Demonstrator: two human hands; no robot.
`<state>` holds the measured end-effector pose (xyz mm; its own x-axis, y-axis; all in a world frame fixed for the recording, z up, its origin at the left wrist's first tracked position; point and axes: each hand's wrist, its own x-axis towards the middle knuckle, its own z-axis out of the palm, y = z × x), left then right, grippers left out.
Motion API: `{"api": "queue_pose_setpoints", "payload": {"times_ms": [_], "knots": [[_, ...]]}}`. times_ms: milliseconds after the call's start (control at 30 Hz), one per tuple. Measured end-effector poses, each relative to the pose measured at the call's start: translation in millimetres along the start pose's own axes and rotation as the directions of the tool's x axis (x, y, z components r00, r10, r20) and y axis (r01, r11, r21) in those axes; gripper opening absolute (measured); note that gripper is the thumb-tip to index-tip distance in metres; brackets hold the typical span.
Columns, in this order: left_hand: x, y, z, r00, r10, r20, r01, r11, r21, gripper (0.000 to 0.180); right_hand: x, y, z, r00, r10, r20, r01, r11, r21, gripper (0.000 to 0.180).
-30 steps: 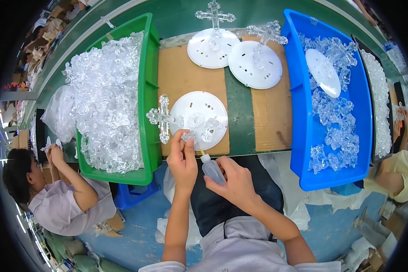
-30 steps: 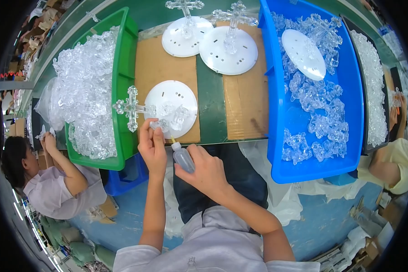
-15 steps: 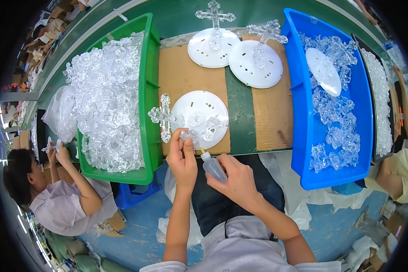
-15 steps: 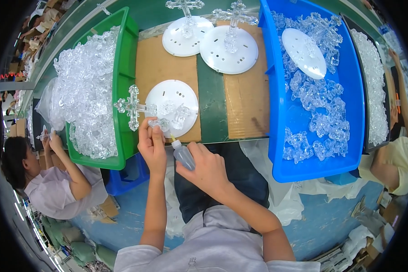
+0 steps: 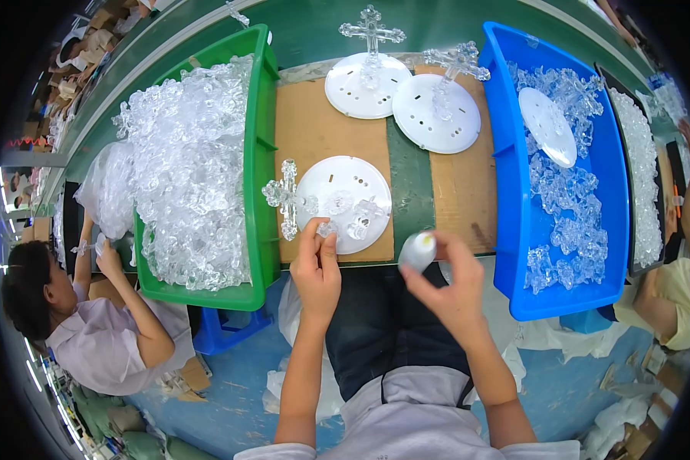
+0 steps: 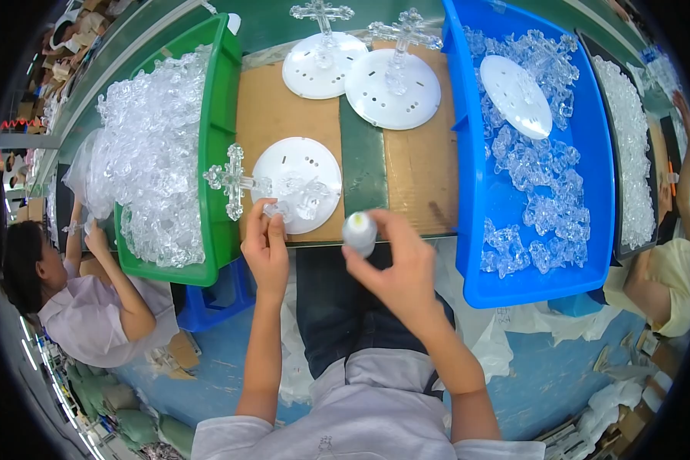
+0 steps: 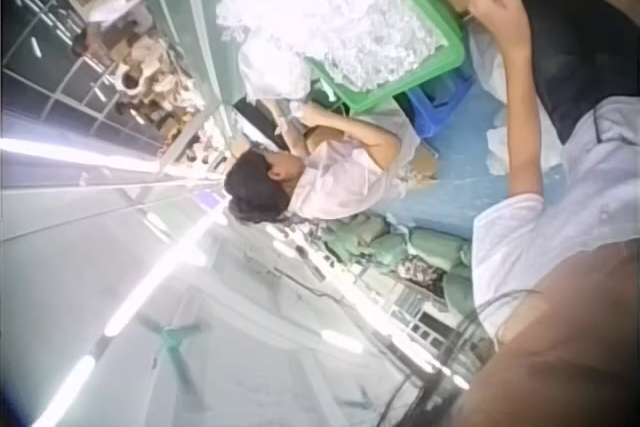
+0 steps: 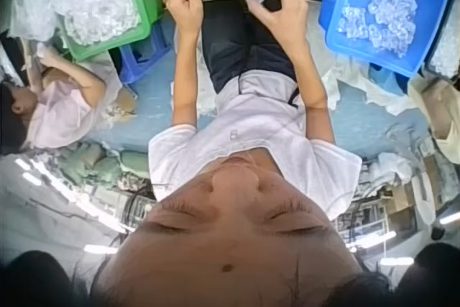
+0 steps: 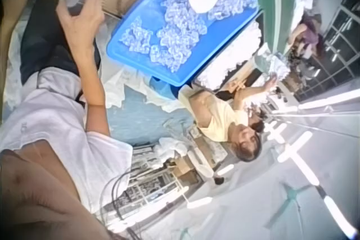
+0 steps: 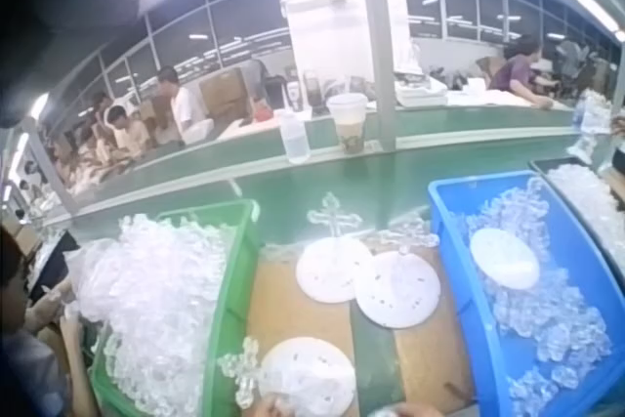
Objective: Assembling decorative crystal-like crosses onto circular bases using glue on a factory production line.
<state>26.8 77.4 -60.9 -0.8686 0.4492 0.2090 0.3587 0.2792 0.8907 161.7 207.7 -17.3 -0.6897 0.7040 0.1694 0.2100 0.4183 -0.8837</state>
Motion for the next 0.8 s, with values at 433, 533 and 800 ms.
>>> {"api": "queue_pose_setpoints", "payload": {"times_ms": [433,533,800], "knots": [[6.0,11.1,0.1,0.999,0.039,-0.018,-0.037,0.996,0.080,0.024,56.9,39.9,10.2,0.980,-0.032,-0.195,0.014,0.996,-0.093,0.050],[-3.7,14.4,-7.6,0.998,0.047,-0.031,-0.041,0.983,0.179,0.034,34.8,38.7,2.6,0.977,-0.082,-0.196,0.048,0.984,-0.174,0.055],[-60.6,31.0,-46.5,1.000,0.005,-0.030,-0.005,1.000,0.000,0.039,85.8,-130.0,5.3,0.632,-0.640,0.438,0.771,0.579,-0.266,0.050]]}}
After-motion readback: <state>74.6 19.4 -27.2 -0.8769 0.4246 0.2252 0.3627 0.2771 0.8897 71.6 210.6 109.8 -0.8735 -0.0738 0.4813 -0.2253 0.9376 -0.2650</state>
